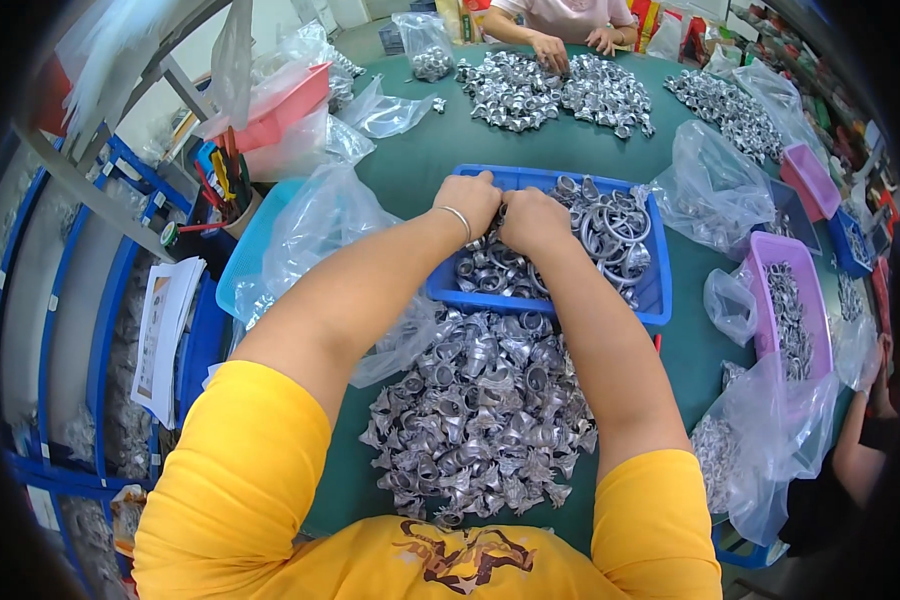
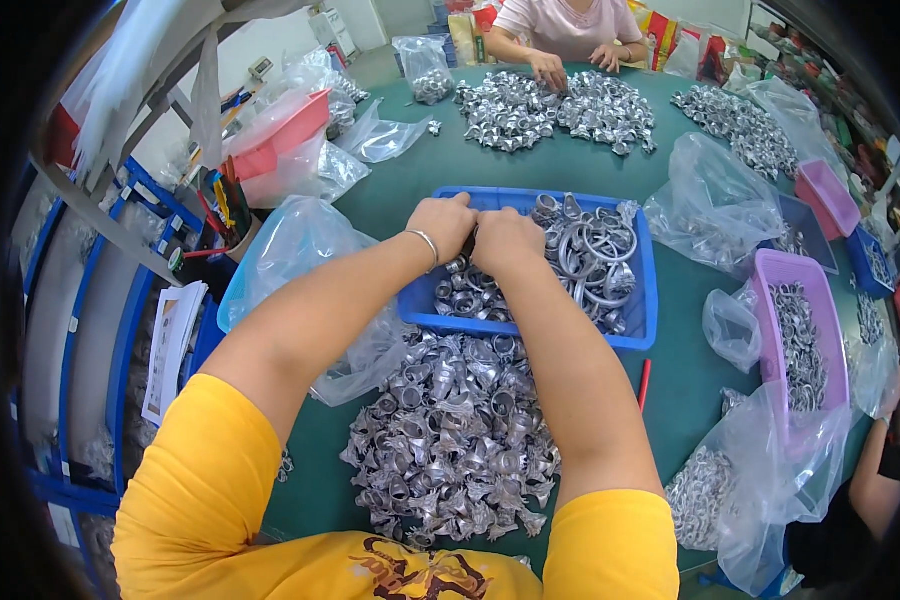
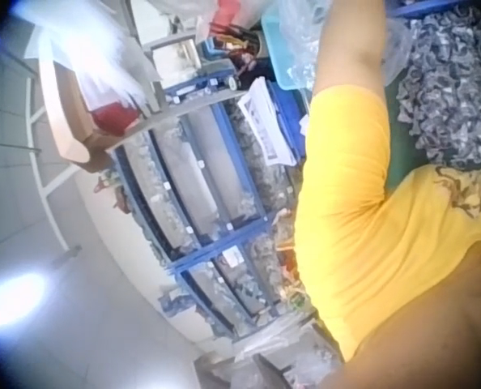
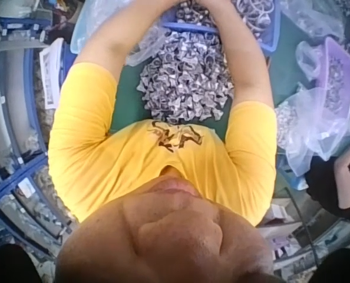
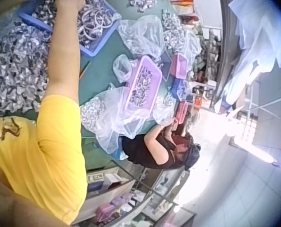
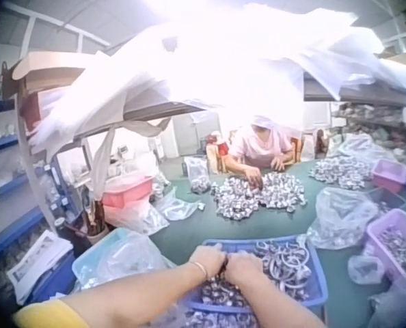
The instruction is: The person picks up metal rings and small metal components from a table, placing some into a blue tray and others into a plastic bag.
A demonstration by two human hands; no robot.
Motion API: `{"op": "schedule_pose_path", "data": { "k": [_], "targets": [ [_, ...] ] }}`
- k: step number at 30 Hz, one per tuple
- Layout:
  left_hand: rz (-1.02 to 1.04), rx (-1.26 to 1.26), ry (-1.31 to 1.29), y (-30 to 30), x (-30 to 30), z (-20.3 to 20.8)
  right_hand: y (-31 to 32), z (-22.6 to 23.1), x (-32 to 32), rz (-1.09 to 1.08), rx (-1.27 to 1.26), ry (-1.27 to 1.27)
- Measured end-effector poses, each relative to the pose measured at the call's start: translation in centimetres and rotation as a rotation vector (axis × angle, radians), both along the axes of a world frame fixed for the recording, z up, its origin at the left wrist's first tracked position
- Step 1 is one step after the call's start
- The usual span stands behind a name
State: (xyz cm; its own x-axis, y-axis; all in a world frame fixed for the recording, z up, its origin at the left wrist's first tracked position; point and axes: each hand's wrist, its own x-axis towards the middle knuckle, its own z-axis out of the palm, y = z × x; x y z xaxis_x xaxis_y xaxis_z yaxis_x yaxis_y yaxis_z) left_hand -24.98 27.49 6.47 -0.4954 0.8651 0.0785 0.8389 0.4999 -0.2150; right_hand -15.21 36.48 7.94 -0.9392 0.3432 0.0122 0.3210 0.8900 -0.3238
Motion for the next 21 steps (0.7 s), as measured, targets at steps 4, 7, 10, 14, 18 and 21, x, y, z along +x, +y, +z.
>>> {"op": "schedule_pose_path", "data": {
  "k": [4,7,10,14,18,21],
  "targets": [
    [-0.007,0.072,0.008,-0.7,-0.5,0.1,0.0,-1.2,-0.5,-0.005,0.112,0.029],
    [0.172,0.49,-0.248,-1.1,0.0,0.7,1.8,-1.6,-0.8,-0.05,-0.176,0.249],
    [0.451,0.974,-0.864,-1.3,0.4,2.7,3.1,-1.0,-0.3,-0.083,-0.753,0.447],
    [0.612,1.283,-1.536,-3.8,4.7,5.2,5.1,-0.6,0.6,0.01,-1.755,0.483],
    [0.434,1.163,-1.316,-7.7,9.4,5.4,5.6,-0.6,1.6,0.251,-2.146,0.455],
    [0.083,0.979,-1.099,-11.0,10.5,3.9,5.5,-0.6,4.0,0.307,-2.315,0.441]
  ]
}}
